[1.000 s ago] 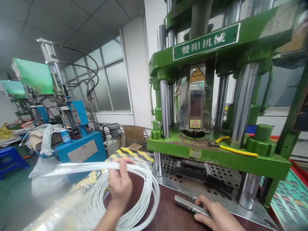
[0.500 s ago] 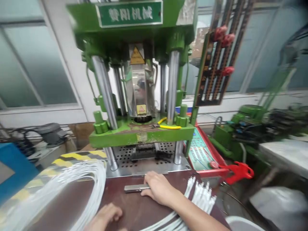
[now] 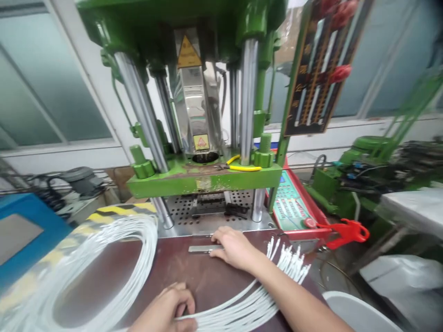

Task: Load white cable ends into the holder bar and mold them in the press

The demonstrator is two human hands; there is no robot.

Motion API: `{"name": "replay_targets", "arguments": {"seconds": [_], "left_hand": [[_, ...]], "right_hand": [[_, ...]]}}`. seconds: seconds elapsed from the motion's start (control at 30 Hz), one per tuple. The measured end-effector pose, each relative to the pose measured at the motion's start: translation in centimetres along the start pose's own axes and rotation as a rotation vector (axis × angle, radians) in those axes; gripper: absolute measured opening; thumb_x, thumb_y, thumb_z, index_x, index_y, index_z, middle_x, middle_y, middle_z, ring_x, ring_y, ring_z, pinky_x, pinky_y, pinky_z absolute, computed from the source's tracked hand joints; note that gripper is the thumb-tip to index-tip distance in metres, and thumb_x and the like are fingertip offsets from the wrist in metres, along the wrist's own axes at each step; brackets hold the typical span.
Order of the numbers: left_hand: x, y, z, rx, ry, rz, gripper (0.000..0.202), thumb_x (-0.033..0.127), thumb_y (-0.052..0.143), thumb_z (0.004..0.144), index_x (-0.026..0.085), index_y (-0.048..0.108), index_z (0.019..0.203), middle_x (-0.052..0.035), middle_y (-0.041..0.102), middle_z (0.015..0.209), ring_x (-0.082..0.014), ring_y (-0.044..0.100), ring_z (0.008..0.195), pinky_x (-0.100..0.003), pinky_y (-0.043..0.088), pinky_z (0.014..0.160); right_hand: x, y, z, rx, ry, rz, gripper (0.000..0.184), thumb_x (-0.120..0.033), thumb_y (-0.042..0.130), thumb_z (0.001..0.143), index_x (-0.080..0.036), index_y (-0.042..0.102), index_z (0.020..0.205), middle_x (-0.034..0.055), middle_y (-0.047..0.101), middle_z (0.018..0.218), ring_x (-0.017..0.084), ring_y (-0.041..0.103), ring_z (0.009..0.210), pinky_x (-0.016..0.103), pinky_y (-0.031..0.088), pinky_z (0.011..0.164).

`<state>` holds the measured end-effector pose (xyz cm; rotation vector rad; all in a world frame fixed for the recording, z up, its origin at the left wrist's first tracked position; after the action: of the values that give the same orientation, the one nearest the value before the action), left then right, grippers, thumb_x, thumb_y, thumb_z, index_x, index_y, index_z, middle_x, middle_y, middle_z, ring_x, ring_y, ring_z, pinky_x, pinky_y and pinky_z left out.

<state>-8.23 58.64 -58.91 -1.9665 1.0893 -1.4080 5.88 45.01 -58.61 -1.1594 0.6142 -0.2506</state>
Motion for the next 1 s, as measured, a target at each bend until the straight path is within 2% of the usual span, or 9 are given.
{"name": "replay_targets", "arguments": {"seconds": [0.07,0.13,0.3,0.4,0.5,0.63,0.7,0.8,1.0], "left_hand": [[0.1,-0.4,-0.4,0.067,0.002,-0.025,0.008,0.029,0.059,0.069,0.022,0.058,0.071,0.0035,0.052,0.078,-0.0133,0.049,0.079,-0.021,0.033,0.07],[0.0,-0.4,-0.8,0.077,0.009,-0.025,0.007,0.028,0.058,0.07,0.022,0.057,0.071,0.0033,0.053,0.079,-0.0134,0.049,0.079,-0.021,0.033,0.069],[-0.7,-0.3,-1.1,0.055,-0.018,0.016,0.033,0.037,0.074,0.055,0.025,0.057,0.081,0.0047,0.057,0.077,-0.016,0.049,0.076,-0.023,0.032,0.064],[-0.9,-0.3,-0.9,0.026,-0.015,0.037,0.029,0.042,0.074,0.054,0.025,0.06,0.073,0.0039,0.057,0.074,-0.017,0.05,0.075,-0.024,0.032,0.063],[-0.6,-0.6,-0.9,0.044,0.026,0.037,0.021,0.038,0.071,0.059,0.024,0.06,0.07,0.0034,0.057,0.076,-0.0163,0.051,0.076,-0.024,0.033,0.063],[-0.7,-0.9,-0.9,0.03,0.019,0.025,0.014,0.034,0.062,0.067,0.025,0.061,0.077,0.0034,0.06,0.072,-0.0162,0.053,0.071,-0.024,0.033,0.06],[-1.0,-0.8,-0.9,-0.008,0.05,0.024,0.019,0.04,0.064,0.066,0.026,0.062,0.079,0.0028,0.061,0.072,-0.0168,0.054,0.07,-0.024,0.033,0.059],[-1.6,-0.7,-0.8,-0.004,0.066,0.067,0.026,0.045,0.069,0.059,0.025,0.064,0.075,0.0011,0.06,0.074,-0.0188,0.054,0.073,-0.024,0.033,0.058],[-1.6,-0.8,-0.7,-0.019,0.056,0.091,0.023,0.042,0.064,0.06,0.024,0.065,0.075,-0.0007,0.06,0.078,-0.0182,0.053,0.073,-0.025,0.033,0.057]], "right_hand": [[-0.5,-0.8,-0.3,0.017,0.008,0.097,0.027,-0.045,0.051,0.082,-0.02,0.057,0.092,0.0032,0.06,0.088,0.019,0.053,0.085,0.027,0.038,0.071],[-1.1,-1.3,-0.7,-0.025,0.025,0.223,0.025,-0.044,0.049,0.083,-0.022,0.058,0.089,0.0011,0.061,0.082,0.017,0.054,0.079,0.025,0.037,0.068],[-3.0,-0.9,-2.4,-0.335,0.013,0.362,0.025,-0.045,0.052,0.08,-0.022,0.063,0.084,-0.0007,0.064,0.073,0.014,0.055,0.067,0.022,0.034,0.058],[-3.4,-0.8,-3.7,-0.423,0.014,0.366,0.025,-0.045,0.053,0.079,-0.023,0.064,0.082,-0.0014,0.064,0.071,0.013,0.054,0.064,0.021,0.032,0.054],[-3.6,-0.8,-4.7,-0.48,0.001,0.393,0.025,-0.044,0.051,0.08,-0.023,0.065,0.084,-0.0023,0.064,0.069,0.012,0.052,0.06,0.021,0.03,0.051],[-3.6,-0.4,-5.5,-0.507,-0.006,0.375,0.026,-0.047,0.053,0.078,-0.024,0.065,0.083,-0.0024,0.063,0.071,0.012,0.052,0.063,0.021,0.03,0.053],[-3.5,-0.2,-5.6,-0.506,-0.006,0.353,0.027,-0.049,0.059,0.073,-0.025,0.065,0.081,-0.0023,0.062,0.073,0.014,0.052,0.069,0.022,0.03,0.055],[-3.5,0.0,-5.6,-0.517,-0.012,0.357,0.027,-0.049,0.062,0.07,-0.023,0.065,0.075,-0.0023,0.06,0.072,0.014,0.051,0.07,0.022,0.03,0.056],[-4.1,-0.4,-5.2,-0.501,0.026,0.344,0.024,-0.046,0.063,0.07,-0.023,0.062,0.079,-0.002,0.06,0.08,0.015,0.052,0.075,0.022,0.033,0.062]]}}
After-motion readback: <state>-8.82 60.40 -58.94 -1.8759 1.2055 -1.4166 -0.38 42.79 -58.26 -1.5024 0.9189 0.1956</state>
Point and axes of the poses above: each hand's wrist, its own z-axis towards the middle knuckle, its own y-axis out of the palm, x = y × z, the point moved 4 cm from there along z, towards the middle knuckle
